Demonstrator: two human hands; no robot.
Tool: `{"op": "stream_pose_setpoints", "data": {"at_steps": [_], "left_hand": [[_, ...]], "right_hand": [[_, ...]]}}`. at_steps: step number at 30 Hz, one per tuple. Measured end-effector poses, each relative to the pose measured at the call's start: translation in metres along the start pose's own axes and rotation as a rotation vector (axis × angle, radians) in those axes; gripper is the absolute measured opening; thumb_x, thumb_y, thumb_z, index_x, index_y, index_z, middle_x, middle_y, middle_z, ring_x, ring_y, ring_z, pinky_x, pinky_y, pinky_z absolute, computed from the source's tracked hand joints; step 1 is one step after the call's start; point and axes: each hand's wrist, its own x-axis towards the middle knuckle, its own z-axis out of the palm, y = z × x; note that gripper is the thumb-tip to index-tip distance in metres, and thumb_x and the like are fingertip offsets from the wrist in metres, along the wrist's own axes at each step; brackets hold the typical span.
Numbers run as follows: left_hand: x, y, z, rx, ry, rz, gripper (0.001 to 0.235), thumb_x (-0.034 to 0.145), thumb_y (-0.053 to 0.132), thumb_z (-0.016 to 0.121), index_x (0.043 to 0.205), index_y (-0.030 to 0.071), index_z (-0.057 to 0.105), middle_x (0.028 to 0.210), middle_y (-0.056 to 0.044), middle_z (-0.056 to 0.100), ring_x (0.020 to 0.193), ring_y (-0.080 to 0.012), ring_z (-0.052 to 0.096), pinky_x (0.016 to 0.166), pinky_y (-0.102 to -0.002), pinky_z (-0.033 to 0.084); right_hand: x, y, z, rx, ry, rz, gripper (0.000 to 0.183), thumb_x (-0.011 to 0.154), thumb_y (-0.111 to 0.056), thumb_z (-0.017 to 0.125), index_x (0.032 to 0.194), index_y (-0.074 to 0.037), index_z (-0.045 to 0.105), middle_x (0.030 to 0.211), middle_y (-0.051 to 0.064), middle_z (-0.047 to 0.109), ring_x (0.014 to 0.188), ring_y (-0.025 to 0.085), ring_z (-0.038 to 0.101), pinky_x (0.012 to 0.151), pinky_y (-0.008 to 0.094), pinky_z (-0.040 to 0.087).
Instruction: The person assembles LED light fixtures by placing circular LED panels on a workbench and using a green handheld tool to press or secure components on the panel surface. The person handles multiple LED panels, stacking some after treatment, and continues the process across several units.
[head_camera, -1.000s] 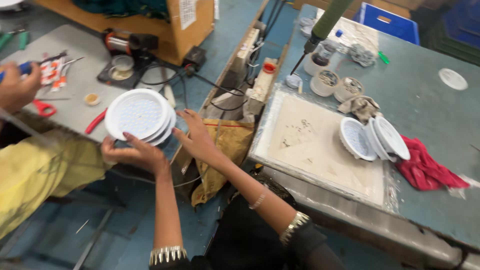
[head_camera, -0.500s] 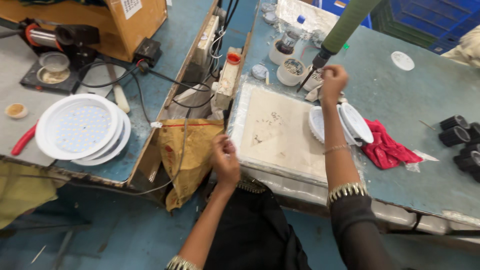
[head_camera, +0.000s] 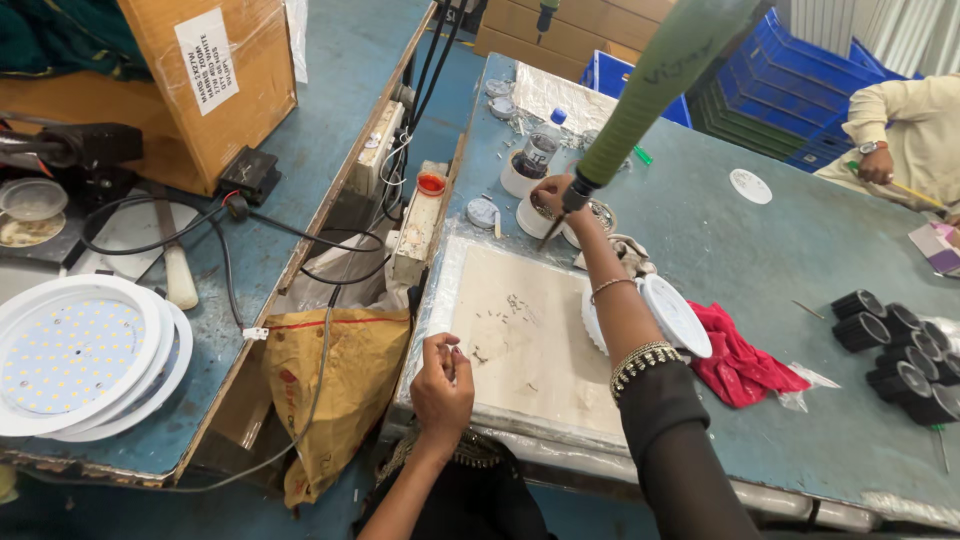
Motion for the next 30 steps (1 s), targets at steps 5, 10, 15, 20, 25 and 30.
{"op": "stream_pose_setpoints", "data": {"at_steps": [5, 10, 15, 20, 25, 30], "left_hand": [[-0.001, 0.003, -0.002, 0.023, 0.029, 0.041, 0.012, 0.090, 0.007, 0.063, 0.102, 0.006, 0.061, 0.055, -0.002, 0.045, 0.047, -0.0150, 0.048, 0.048, -0.033, 0.041], [-0.002, 0.001, -0.001, 0.038, 0.013, 0.056, 0.010, 0.091, 0.006, 0.063, 0.101, 0.006, 0.061, 0.056, -0.003, 0.046, 0.047, -0.0166, 0.048, 0.048, -0.035, 0.040], [-0.002, 0.002, -0.001, 0.045, 0.017, 0.077, 0.011, 0.089, 0.004, 0.063, 0.100, 0.006, 0.061, 0.058, -0.004, 0.052, 0.049, -0.0194, 0.054, 0.051, -0.036, 0.044], [-0.002, -0.001, 0.000, 0.059, 0.025, 0.127, 0.015, 0.088, 0.003, 0.064, 0.102, 0.006, 0.061, 0.060, -0.006, 0.058, 0.053, -0.0219, 0.062, 0.053, -0.036, 0.048], [-0.002, -0.005, 0.001, 0.063, 0.000, 0.143, 0.014, 0.089, 0.003, 0.063, 0.102, 0.006, 0.061, 0.062, -0.005, 0.061, 0.055, -0.0221, 0.065, 0.054, -0.036, 0.049], [-0.002, -0.006, 0.001, 0.068, -0.023, 0.144, 0.013, 0.090, 0.003, 0.062, 0.102, 0.006, 0.060, 0.063, -0.006, 0.064, 0.056, -0.0233, 0.066, 0.054, -0.037, 0.049]], "right_hand": [[0.011, 0.003, 0.009, -0.266, -0.068, 0.175, 0.023, 0.079, -0.019, 0.078, 0.096, -0.005, 0.076, 0.088, 0.013, 0.076, 0.079, 0.023, 0.072, 0.069, 0.036, 0.058], [0.016, 0.011, -0.005, -0.423, -0.288, 0.128, 0.024, 0.080, -0.019, 0.076, 0.102, -0.010, 0.078, 0.089, 0.011, 0.075, 0.079, 0.024, 0.073, 0.072, 0.037, 0.057], [0.013, 0.019, -0.004, -0.334, -0.237, 0.124, 0.020, 0.082, -0.017, 0.077, 0.099, -0.008, 0.079, 0.083, 0.013, 0.075, 0.071, 0.022, 0.072, 0.067, 0.037, 0.058], [0.009, 0.031, -0.014, -0.049, -0.151, 0.245, 0.018, 0.081, -0.010, 0.078, 0.097, -0.002, 0.080, 0.084, 0.012, 0.076, 0.072, 0.018, 0.074, 0.065, 0.031, 0.060], [0.000, 0.032, -0.034, 0.707, -0.135, 0.505, 0.028, 0.086, 0.004, 0.069, 0.112, 0.006, 0.076, 0.105, 0.014, 0.077, 0.088, 0.017, 0.074, 0.055, 0.026, 0.041], [-0.004, 0.024, -0.048, 1.137, -0.052, 0.858, 0.024, 0.100, -0.013, 0.060, 0.112, 0.008, 0.063, 0.096, 0.017, 0.070, 0.089, 0.023, 0.072, 0.078, 0.030, 0.061]]}}
